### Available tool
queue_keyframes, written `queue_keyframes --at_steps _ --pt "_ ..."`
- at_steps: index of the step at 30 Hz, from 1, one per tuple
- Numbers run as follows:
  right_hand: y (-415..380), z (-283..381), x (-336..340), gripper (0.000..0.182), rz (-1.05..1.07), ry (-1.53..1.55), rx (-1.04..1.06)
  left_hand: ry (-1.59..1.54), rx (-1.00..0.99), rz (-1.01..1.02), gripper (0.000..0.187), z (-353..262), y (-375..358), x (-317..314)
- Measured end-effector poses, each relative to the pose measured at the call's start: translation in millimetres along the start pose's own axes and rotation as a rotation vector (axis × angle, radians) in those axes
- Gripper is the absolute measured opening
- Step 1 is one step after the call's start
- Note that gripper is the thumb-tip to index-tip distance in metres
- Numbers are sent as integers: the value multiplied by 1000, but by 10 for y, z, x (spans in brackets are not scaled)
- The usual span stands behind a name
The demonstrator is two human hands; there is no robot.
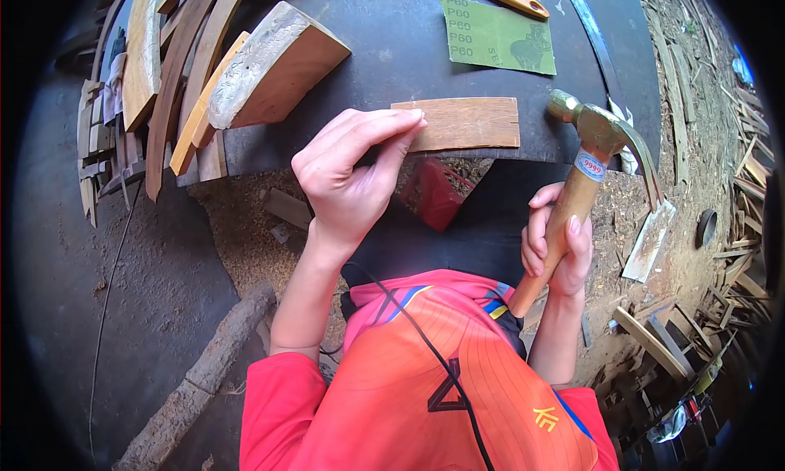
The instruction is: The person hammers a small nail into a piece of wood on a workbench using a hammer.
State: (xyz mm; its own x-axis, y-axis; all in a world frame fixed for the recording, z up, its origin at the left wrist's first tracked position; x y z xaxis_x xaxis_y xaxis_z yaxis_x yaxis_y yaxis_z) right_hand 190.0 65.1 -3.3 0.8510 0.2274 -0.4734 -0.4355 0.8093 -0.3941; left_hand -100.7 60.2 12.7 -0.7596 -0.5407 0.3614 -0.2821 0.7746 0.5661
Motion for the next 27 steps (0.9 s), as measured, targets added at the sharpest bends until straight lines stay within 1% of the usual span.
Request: queue_keyframes --at_steps 4,10,16,22,27 --pt "-7 3 1 66 -3 -6 -1 14 -23 6 20 -4 1 0" --pt "-5 0 -12 64 6 8 8 17 0 12 20 -37 5 3" --pt "-10 43 -38 65 -6 -33 5 56 -95 28 22 -17 22 6" --pt "-17 47 -59 64 -13 -46 21 59 -102 10 25 -22 0 -3" --pt "-50 126 -178 66 -14 -57 -24 44 -110 -1 27 1 -17 0"
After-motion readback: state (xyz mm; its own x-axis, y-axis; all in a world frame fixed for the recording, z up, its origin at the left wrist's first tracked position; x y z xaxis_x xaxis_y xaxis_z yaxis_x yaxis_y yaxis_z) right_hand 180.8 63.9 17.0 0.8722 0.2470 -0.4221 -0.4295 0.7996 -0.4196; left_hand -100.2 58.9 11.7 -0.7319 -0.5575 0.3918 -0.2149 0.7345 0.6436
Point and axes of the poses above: each hand's wrist, its own y-axis towards the middle knuckle, its own x-axis out of the back of the hand, z = x × y, the point moved 2 cm from there along y, towards the middle knuckle, and after that the axes turned 3 degrees about -z, right-handed, at the moved point
